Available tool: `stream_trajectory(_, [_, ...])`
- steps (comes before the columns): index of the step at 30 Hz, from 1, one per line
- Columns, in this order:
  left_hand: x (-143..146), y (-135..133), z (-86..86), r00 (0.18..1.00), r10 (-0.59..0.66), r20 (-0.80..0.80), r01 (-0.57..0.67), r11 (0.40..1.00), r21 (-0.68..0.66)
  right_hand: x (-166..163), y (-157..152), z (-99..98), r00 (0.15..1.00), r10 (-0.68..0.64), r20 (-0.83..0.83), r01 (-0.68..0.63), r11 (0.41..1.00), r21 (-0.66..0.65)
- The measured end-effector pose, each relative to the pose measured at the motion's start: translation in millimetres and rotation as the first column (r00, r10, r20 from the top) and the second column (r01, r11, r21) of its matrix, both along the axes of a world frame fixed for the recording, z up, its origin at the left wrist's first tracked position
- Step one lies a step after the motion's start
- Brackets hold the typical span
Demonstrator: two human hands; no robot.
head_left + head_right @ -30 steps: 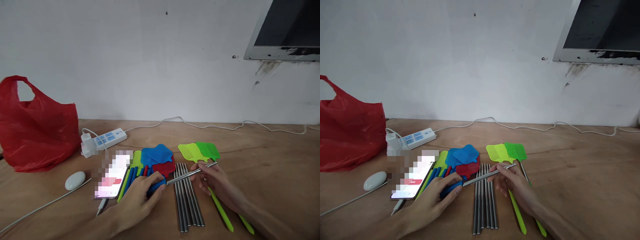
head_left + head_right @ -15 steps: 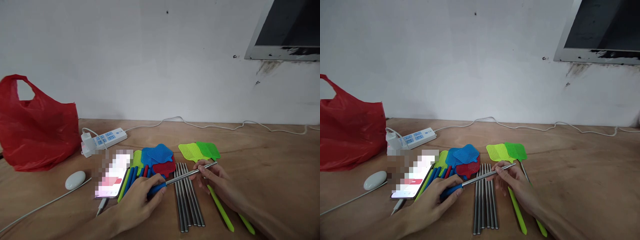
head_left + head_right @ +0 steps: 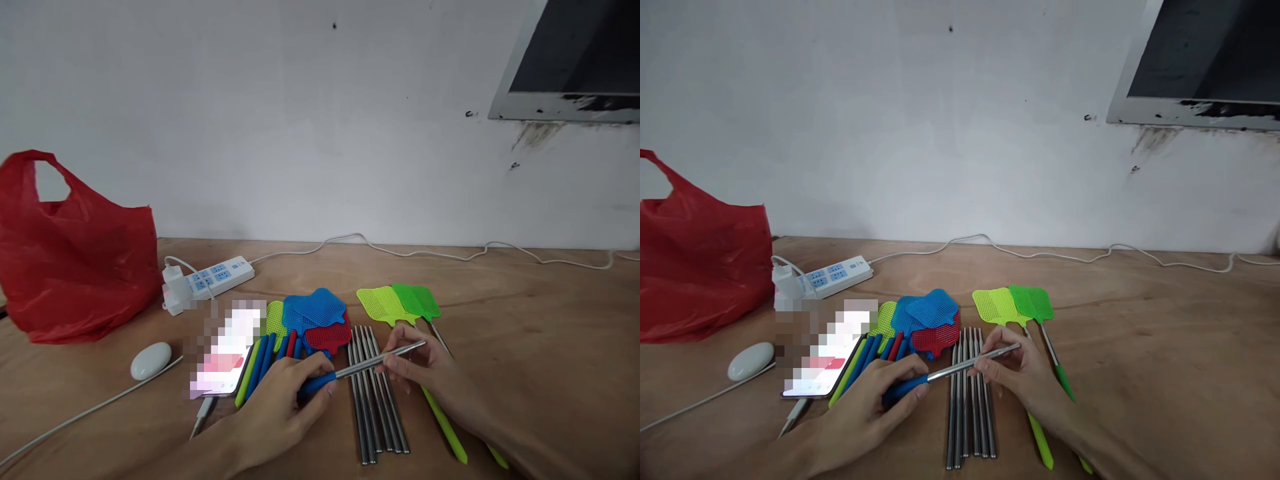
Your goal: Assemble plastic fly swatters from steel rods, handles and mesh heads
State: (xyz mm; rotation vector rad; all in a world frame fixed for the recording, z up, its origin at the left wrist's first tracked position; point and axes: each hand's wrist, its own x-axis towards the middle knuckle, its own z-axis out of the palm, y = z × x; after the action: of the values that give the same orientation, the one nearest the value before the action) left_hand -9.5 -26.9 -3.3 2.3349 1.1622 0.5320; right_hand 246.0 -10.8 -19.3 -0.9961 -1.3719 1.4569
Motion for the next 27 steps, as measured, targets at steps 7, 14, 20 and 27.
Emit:
stream_trajectory(7, [1, -2, 1.5, 1.000, 0.008, -0.005, -0.008, 1.000, -0.027, -4, -4, 0.2, 0.994, -0.020, -0.104, 0.015, 0.999, -0.047])
stream_trajectory(14, [-1, -1, -5.5, 0.998, 0.052, 0.031, -0.051, 0.998, -0.037, -2, 1, -2.3, 0.995, -0.054, -0.081, 0.056, 0.998, 0.021])
stream_trajectory(20, [2, -2, -4.7, 0.998, 0.021, 0.052, -0.020, 1.000, -0.016, -12, -4, -4.8, 0.996, 0.013, -0.093, -0.015, 1.000, -0.016])
stream_trajectory(27, [-3, 4, 6.2, 0.997, 0.020, 0.077, -0.036, 0.977, 0.210, -7, 1, -2.1, 0.937, -0.260, -0.233, 0.254, 0.966, -0.054])
